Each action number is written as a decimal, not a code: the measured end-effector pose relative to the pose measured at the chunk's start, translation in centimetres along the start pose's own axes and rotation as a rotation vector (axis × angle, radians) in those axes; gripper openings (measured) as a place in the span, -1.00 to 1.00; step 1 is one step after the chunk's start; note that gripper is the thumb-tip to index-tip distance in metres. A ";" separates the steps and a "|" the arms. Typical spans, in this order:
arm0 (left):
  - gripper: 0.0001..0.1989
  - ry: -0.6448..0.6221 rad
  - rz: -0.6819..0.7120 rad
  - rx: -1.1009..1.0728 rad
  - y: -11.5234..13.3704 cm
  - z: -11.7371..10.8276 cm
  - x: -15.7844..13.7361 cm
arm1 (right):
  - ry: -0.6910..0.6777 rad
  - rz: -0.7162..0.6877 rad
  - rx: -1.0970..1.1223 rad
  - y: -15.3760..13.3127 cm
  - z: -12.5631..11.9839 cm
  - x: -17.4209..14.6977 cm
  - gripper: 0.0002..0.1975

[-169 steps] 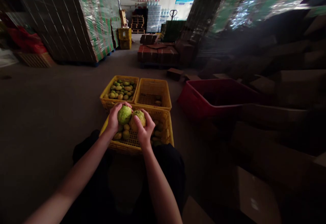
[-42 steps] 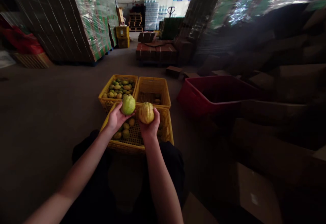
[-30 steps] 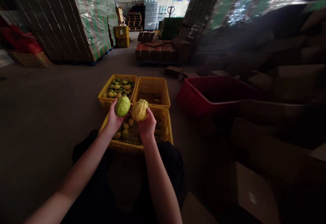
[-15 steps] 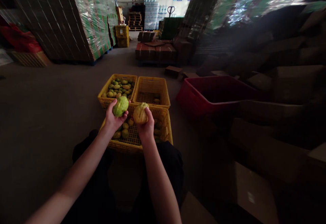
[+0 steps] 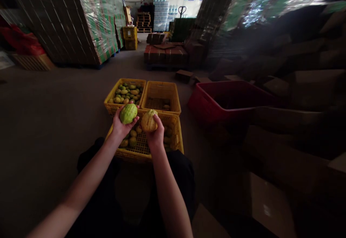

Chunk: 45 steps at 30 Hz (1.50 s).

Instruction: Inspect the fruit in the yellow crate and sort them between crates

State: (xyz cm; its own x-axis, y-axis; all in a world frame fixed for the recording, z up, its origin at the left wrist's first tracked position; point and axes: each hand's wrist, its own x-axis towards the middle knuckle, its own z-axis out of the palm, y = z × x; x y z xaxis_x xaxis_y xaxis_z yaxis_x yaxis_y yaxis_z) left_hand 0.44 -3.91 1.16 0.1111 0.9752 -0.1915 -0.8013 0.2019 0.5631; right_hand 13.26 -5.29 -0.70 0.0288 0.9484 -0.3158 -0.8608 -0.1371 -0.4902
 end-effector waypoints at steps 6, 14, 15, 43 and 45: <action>-0.60 -0.020 0.052 -0.074 0.1 0.1 -0.6 | -0.033 -0.036 -0.033 0.2 -0.5 0.4 -0.90; -0.64 0.030 -0.081 -0.227 0.4 -0.2 -0.5 | 0.002 -0.047 -0.035 0.1 0.0 -0.1 -0.89; -0.62 0.049 -0.080 -0.242 0.2 -0.3 -0.3 | 0.004 -0.044 -0.032 0.1 0.0 -0.2 -0.88; -0.81 0.110 0.013 -0.159 -0.5 0.3 0.6 | 0.055 -0.015 -0.004 0.5 -1.0 1.3 -0.88; -0.81 0.111 0.036 -0.151 -0.7 0.2 0.8 | 0.076 -0.003 -0.003 0.5 -0.8 1.1 -0.89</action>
State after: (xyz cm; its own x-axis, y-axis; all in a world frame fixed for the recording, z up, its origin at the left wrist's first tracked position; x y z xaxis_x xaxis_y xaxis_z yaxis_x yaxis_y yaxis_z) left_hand 1.23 -3.30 0.79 0.0215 0.9639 -0.2655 -0.8835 0.1426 0.4462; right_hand 13.31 -4.51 -1.95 0.0701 0.9244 -0.3750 -0.8589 -0.1352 -0.4939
